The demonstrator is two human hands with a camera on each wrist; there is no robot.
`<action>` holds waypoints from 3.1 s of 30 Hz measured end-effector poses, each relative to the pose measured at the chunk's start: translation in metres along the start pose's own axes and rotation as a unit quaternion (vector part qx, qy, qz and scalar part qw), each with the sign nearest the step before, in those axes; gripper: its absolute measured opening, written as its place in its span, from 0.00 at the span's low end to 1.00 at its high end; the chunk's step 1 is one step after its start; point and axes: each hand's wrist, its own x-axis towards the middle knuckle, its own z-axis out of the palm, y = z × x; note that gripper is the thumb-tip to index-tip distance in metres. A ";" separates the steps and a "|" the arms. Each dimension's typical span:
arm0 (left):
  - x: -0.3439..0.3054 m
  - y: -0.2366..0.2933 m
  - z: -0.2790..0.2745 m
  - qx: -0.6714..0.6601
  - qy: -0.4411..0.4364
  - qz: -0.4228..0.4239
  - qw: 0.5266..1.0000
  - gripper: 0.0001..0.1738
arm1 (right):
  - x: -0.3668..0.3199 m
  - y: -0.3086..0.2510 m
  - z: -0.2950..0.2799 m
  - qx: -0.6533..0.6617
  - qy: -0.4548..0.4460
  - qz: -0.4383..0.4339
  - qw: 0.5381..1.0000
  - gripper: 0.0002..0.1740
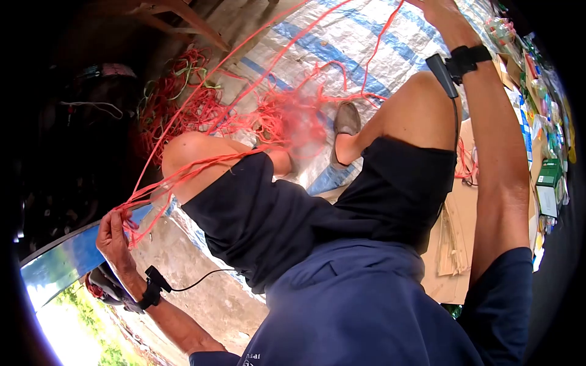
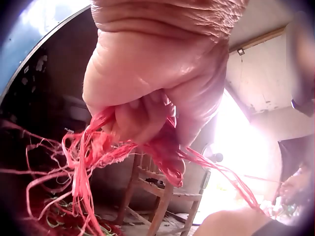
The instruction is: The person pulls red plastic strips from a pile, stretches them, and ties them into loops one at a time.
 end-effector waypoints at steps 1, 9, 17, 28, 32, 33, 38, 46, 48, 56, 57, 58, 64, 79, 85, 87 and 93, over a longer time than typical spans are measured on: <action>0.002 0.001 0.001 -0.036 0.022 -0.012 0.999 0.12 | 0.006 0.003 -0.017 -0.050 -0.022 -0.032 0.998 0.18; 0.018 -0.015 0.001 -0.175 0.063 -0.064 0.980 0.10 | 0.007 -0.012 -0.029 -0.117 0.025 -0.012 0.993 0.19; 0.032 -0.021 0.010 -0.094 0.044 -0.026 0.994 0.10 | 0.052 -0.003 -0.156 -0.100 0.000 0.022 0.995 0.28; 0.053 -0.032 0.016 -0.309 0.003 -0.080 0.948 0.10 | -0.004 0.065 -0.080 -0.417 -0.155 0.048 0.894 0.26; 0.058 -0.039 0.015 -0.321 0.014 -0.089 0.943 0.09 | -0.069 0.124 -0.003 -0.563 -0.354 -0.034 0.746 0.25; 0.059 -0.040 0.016 -0.325 0.015 -0.085 0.942 0.09 | -0.088 0.141 0.016 -0.580 -0.408 -0.058 0.703 0.25; 0.064 -0.043 0.017 -0.334 0.032 -0.076 0.939 0.09 | -0.160 0.245 0.060 -0.616 -0.595 -0.159 0.490 0.23; 0.067 -0.047 0.020 -0.356 0.068 -0.057 0.930 0.08 | -0.210 0.372 0.049 -0.608 -0.689 -0.261 0.296 0.21; 0.068 -0.048 0.020 -0.354 0.066 -0.048 0.932 0.08 | -0.217 0.382 0.049 -0.606 -0.696 -0.277 0.268 0.21; 0.067 -0.041 0.014 -0.328 0.067 -0.034 0.942 0.09 | -0.227 0.396 0.050 -0.604 -0.696 -0.337 0.190 0.19; 0.064 -0.038 0.014 -0.313 0.071 -0.034 0.946 0.09 | -0.227 0.399 0.052 -0.602 -0.697 -0.341 0.185 0.18; 0.062 -0.034 0.014 -0.299 0.075 -0.034 0.951 0.09 | -0.230 0.413 0.048 -0.600 -0.699 -0.344 0.182 0.18; 0.051 -0.035 0.025 -0.228 0.052 -0.057 0.971 0.09 | -0.233 0.433 0.042 -0.592 -0.701 -0.360 0.168 0.17; -0.024 0.056 0.121 0.007 -0.064 0.145 0.987 0.21 | -0.246 0.445 0.043 -0.583 -0.706 -0.366 0.165 0.15; -0.026 0.055 0.125 0.011 -0.039 0.153 0.987 0.10 | -0.247 0.435 0.038 -0.588 -0.702 -0.356 0.184 0.15; -0.023 0.051 0.124 0.040 -0.044 0.170 0.984 0.08 | -0.249 0.432 0.036 -0.590 -0.701 -0.352 0.191 0.15; -0.009 0.049 0.099 -0.110 0.016 0.055 0.992 0.04 | -0.247 0.422 0.029 -0.596 -0.695 -0.343 0.209 0.15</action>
